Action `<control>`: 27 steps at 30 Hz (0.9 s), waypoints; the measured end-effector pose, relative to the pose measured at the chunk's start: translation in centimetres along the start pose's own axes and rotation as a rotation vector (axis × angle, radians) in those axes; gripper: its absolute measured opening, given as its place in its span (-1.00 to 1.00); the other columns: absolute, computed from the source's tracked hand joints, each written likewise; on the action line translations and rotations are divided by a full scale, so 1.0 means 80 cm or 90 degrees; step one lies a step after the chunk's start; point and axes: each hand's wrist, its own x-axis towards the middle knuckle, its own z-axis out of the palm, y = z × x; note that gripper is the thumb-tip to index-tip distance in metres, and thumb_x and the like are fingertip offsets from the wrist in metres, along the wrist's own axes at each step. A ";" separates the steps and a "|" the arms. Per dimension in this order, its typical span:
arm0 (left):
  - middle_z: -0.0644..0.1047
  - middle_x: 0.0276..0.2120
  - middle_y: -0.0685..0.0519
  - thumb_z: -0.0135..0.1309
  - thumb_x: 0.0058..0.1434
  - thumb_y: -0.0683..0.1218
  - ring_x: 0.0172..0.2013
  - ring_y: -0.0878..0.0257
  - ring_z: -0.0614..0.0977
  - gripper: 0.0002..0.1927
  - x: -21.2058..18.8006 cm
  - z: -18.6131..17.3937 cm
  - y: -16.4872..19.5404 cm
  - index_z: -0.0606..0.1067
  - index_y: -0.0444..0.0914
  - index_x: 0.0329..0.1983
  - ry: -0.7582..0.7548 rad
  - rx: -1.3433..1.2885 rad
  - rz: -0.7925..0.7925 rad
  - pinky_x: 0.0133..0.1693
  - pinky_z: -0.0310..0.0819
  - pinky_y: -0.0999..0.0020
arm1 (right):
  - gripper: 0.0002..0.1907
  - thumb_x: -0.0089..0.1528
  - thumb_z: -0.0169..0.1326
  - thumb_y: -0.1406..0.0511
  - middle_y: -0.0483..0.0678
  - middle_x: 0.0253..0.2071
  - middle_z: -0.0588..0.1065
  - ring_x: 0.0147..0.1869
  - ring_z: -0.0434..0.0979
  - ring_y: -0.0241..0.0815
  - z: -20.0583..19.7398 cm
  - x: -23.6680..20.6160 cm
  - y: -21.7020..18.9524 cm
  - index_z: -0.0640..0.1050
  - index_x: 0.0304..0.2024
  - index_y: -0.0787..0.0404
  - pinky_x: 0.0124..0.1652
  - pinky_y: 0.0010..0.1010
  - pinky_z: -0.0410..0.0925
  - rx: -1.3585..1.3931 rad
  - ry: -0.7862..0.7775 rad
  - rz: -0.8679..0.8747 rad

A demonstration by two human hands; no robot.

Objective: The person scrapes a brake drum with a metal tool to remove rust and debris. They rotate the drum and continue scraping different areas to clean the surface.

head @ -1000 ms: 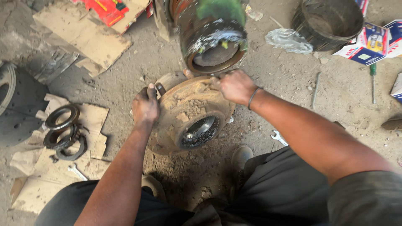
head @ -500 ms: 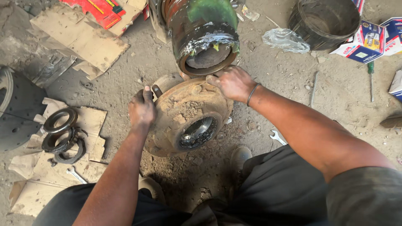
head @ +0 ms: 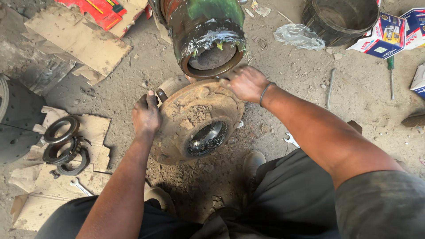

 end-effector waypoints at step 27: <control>0.58 0.06 -0.34 -0.37 0.50 0.27 0.13 -0.24 0.58 -0.35 0.002 0.002 -0.003 0.52 -0.27 0.22 0.010 0.037 0.015 0.22 0.44 -0.06 | -0.60 0.27 -0.09 0.38 0.14 -0.09 0.54 -0.18 0.66 0.05 0.015 -0.005 -0.004 0.45 0.18 0.16 -0.20 -0.17 0.53 0.005 -0.146 0.050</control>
